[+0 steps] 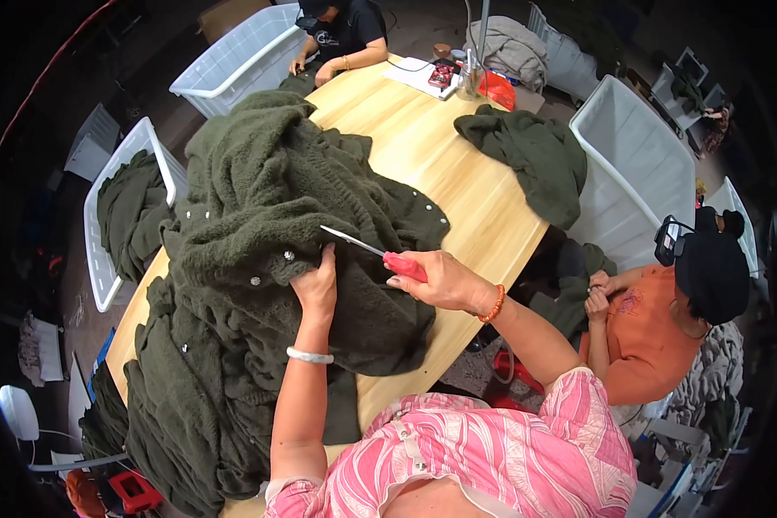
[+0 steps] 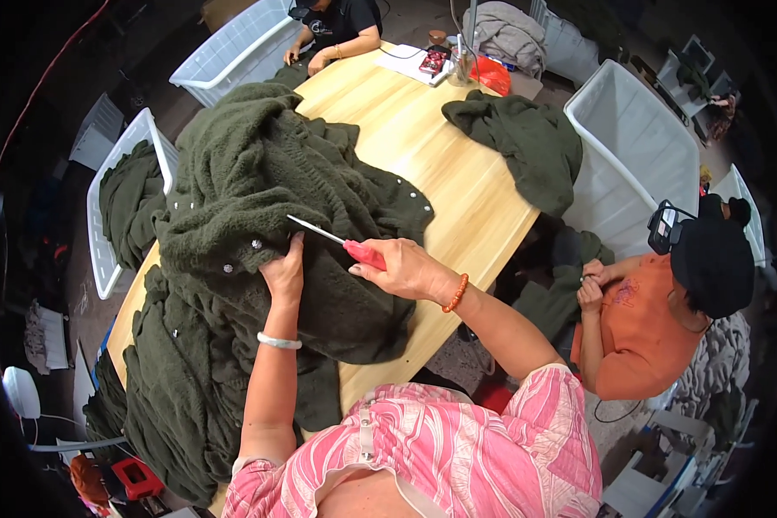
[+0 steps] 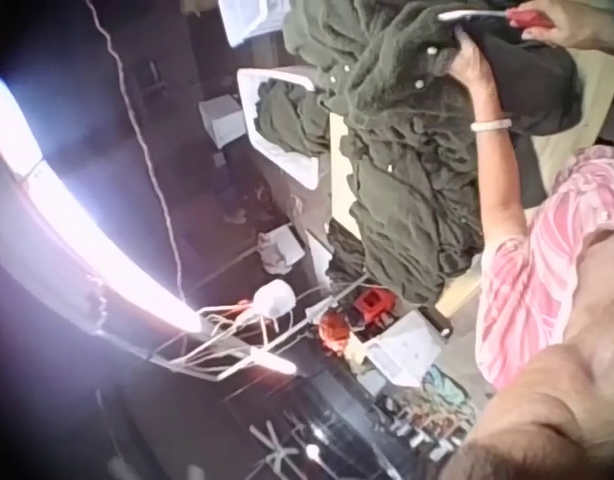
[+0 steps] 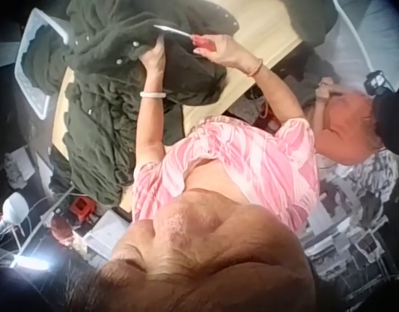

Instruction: Trimming excess threads and inspecting finished sweaters in a sewing factory.

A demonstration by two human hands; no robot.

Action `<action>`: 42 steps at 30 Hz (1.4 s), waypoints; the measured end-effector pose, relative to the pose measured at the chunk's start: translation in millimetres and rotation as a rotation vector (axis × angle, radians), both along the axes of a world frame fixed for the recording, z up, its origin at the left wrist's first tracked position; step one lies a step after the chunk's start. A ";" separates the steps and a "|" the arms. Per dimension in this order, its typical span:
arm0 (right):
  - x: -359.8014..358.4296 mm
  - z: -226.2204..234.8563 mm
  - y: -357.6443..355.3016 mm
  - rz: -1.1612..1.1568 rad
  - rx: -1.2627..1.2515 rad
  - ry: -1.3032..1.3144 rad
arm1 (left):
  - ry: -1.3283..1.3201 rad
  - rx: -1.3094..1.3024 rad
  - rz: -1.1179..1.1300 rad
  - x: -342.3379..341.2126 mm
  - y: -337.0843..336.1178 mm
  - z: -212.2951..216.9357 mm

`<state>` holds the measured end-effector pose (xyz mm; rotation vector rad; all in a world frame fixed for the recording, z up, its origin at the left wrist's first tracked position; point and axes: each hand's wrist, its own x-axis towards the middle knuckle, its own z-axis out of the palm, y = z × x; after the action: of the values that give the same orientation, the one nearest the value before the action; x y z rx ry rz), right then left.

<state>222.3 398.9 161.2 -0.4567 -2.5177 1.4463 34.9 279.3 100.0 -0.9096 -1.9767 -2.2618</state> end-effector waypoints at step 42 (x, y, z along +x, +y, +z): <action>50.5 5.9 -18.5 0.054 0.086 -0.249 | -0.985 0.259 -0.594 -9.7 -35.4 -17.9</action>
<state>272.8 380.4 167.1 -0.5917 -2.7934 1.3677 25.2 244.0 82.1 -0.3784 -1.6338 -3.7328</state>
